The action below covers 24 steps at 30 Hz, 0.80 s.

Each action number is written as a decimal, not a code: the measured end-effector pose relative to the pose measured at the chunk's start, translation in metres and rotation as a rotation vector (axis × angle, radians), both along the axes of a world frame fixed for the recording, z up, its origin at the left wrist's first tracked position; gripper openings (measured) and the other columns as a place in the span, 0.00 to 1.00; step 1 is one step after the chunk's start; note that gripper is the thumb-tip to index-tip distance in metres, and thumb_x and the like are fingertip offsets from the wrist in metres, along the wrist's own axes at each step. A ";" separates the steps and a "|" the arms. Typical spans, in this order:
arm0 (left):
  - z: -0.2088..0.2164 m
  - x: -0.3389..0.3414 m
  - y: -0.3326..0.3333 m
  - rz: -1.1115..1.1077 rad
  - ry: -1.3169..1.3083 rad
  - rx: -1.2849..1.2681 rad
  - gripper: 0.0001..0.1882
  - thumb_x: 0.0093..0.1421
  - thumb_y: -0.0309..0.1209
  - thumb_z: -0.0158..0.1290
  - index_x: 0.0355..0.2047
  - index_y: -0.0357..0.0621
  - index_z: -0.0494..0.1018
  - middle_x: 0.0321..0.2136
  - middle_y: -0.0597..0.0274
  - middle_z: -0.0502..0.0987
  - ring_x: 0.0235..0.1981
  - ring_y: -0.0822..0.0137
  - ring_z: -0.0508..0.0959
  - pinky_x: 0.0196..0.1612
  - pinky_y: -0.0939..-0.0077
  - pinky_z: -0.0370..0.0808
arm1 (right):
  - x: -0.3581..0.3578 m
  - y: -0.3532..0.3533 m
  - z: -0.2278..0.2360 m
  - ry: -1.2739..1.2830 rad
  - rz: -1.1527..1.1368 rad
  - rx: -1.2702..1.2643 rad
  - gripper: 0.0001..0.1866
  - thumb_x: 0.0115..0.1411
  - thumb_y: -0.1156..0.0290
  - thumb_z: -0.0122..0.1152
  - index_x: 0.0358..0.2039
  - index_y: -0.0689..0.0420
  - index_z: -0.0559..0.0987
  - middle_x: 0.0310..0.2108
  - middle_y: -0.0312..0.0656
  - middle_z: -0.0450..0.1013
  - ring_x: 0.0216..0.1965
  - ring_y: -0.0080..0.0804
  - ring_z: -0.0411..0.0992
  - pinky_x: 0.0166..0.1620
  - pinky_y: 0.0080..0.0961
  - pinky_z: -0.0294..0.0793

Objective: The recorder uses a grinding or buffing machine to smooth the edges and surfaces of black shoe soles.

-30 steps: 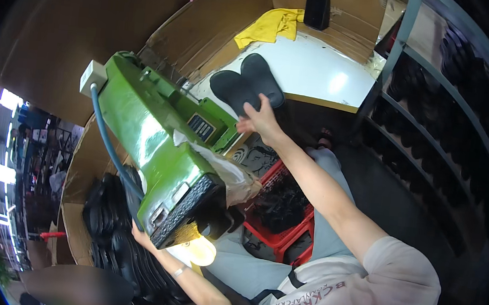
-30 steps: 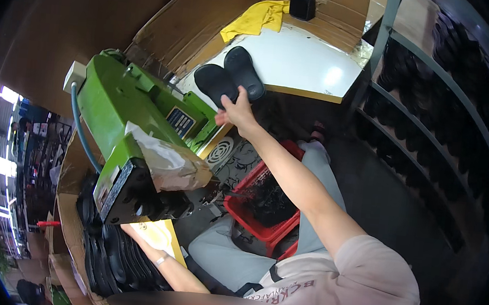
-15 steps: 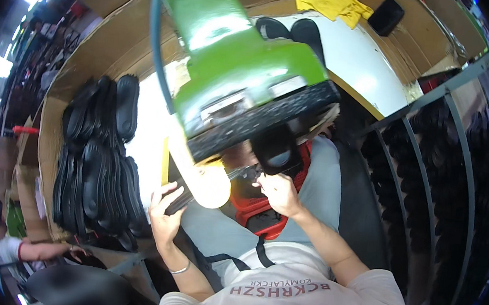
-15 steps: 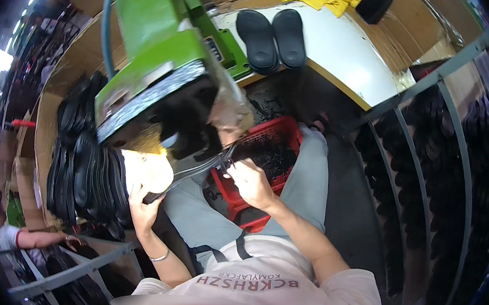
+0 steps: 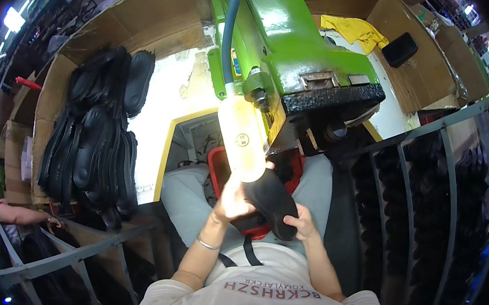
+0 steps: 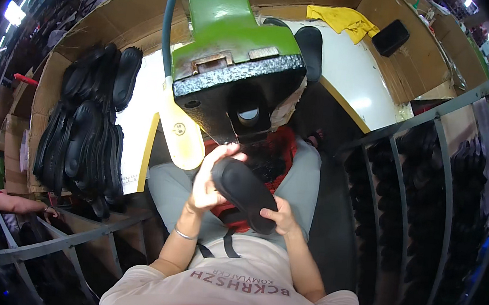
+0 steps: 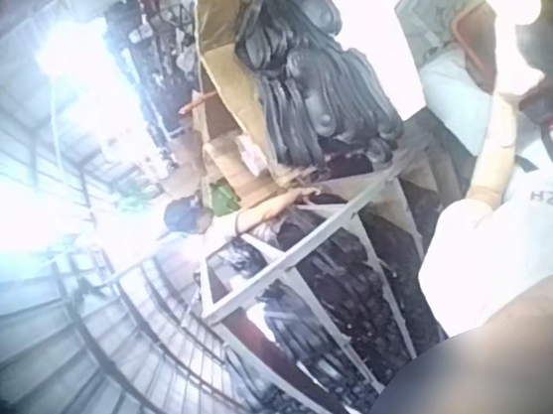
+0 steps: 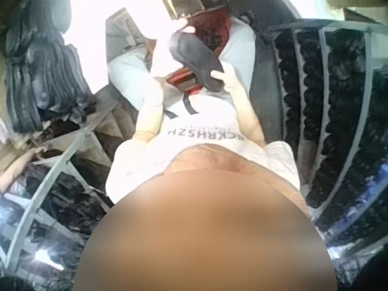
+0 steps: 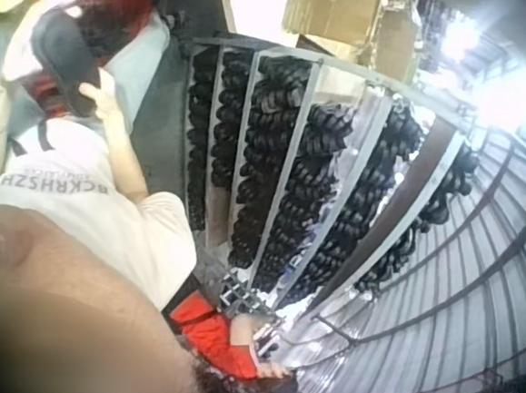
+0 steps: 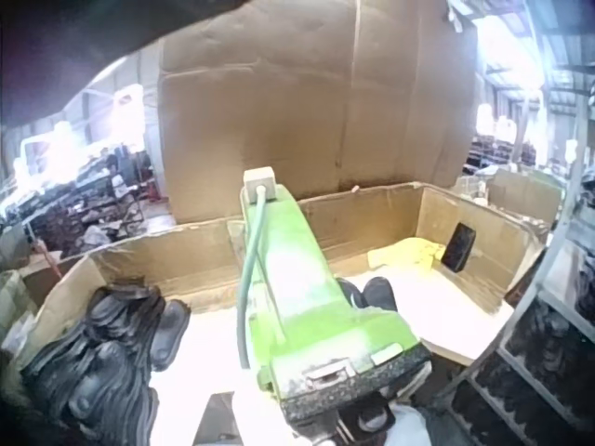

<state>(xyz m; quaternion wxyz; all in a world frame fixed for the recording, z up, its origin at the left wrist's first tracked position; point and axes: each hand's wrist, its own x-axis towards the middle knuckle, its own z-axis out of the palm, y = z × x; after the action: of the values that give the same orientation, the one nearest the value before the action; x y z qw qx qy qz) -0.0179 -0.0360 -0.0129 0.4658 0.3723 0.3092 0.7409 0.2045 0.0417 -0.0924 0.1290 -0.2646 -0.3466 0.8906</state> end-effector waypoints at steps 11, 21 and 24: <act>0.043 0.034 0.059 0.364 0.366 -0.554 0.08 0.54 0.27 0.60 0.29 0.36 0.74 0.19 0.74 0.71 0.19 0.86 0.62 0.21 0.88 0.57 | -0.019 -0.040 0.019 0.067 -0.297 -0.047 0.25 0.50 0.86 0.61 0.50 0.64 0.68 0.48 0.43 0.69 0.49 0.30 0.68 0.53 0.29 0.68; 0.026 0.045 0.040 0.508 0.320 -0.425 0.06 0.53 0.21 0.58 0.29 0.35 0.70 0.22 0.67 0.74 0.25 0.81 0.71 0.28 0.89 0.68 | 0.038 0.013 0.060 -0.071 -0.711 0.217 0.27 0.46 0.84 0.55 0.51 0.67 0.65 0.46 0.46 0.69 0.48 0.34 0.69 0.55 0.29 0.65; 0.022 0.031 0.037 0.571 0.514 -0.449 0.08 0.50 0.22 0.60 0.28 0.35 0.71 0.22 0.66 0.74 0.24 0.79 0.72 0.29 0.86 0.69 | 0.026 0.052 0.079 -0.080 -0.772 0.260 0.27 0.50 0.84 0.52 0.53 0.65 0.63 0.47 0.47 0.68 0.48 0.35 0.69 0.53 0.30 0.67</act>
<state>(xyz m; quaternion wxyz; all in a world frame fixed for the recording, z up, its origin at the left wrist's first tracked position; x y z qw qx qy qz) 0.0132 0.0013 0.0087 0.2197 0.3335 0.6584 0.6379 0.2308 0.0940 -0.0131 0.4727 -0.3914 -0.3364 0.7143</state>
